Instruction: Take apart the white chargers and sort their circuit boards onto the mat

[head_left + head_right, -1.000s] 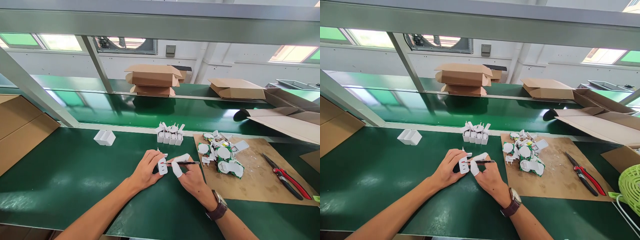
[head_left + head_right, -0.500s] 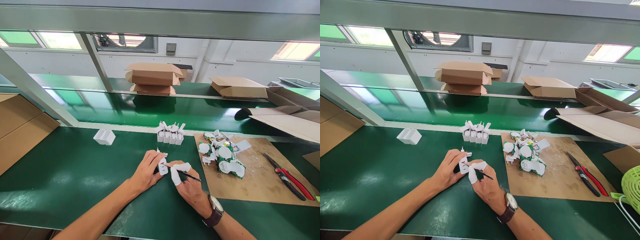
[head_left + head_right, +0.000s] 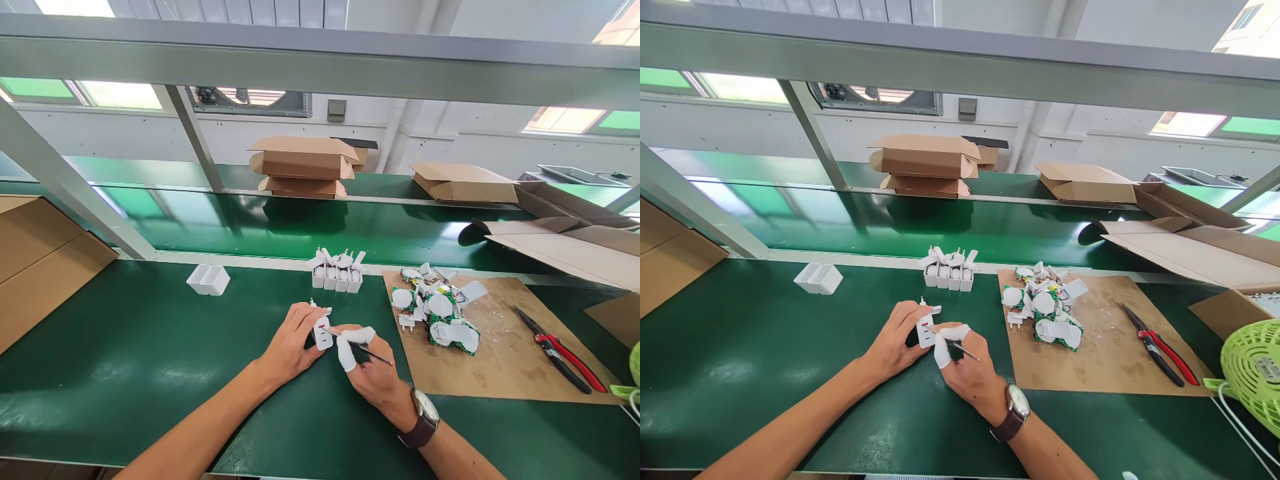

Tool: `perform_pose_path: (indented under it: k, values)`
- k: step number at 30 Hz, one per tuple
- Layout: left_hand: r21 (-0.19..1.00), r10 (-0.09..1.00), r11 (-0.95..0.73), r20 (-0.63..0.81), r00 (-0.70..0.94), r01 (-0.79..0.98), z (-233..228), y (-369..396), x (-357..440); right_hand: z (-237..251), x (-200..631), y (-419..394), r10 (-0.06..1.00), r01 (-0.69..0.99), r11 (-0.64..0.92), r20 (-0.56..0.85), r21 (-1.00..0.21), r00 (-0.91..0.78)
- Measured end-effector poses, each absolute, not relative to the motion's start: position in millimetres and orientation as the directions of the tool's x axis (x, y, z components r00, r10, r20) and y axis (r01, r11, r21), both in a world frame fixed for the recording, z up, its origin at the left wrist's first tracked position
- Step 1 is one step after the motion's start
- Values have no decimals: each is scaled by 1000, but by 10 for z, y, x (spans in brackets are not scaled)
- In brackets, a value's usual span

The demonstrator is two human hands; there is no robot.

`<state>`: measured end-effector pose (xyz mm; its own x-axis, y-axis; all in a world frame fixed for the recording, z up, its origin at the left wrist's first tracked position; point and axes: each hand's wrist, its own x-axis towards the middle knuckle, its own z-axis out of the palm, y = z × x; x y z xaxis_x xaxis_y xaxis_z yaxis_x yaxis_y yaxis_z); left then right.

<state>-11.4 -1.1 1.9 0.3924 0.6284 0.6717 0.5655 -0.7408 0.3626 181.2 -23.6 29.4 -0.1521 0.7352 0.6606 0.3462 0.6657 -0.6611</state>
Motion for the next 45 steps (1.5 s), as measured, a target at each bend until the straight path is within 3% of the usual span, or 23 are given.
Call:
perform_pose_path:
  k: [4, 24, 32, 36, 38, 41, 45]
  values:
    - [356, 620, -745, 683, 387, 565, 34, -4, -120, 328, 1813, -217, 793, 376, 583, 606, -720, -69]
    - [333, 601, -761, 686, 410, 557, 55, -23, -106, 373, 1774, -246, 840, 328, 535, 532, -779, -109]
    - [306, 579, -777, 692, 431, 550, 92, -43, -97, 297, 1788, -317, 654, 304, 749, 727, -588, -206]
    - [313, 589, -774, 674, 446, 550, 69, -37, -112, 233, 1827, -341, 554, 389, 818, 763, -424, -333]
    - [318, 595, -771, 668, 446, 552, 49, -32, -119, 211, 1827, -337, 540, 397, 826, 760, -399, -361]
    - [331, 603, -764, 672, 430, 554, 27, -19, -126, 236, 1802, -294, 638, 379, 759, 722, -530, -267]
    - [356, 615, -759, 668, 419, 546, 17, 1, -141, 456, 1872, -243, 815, 399, 561, 568, -726, -113]
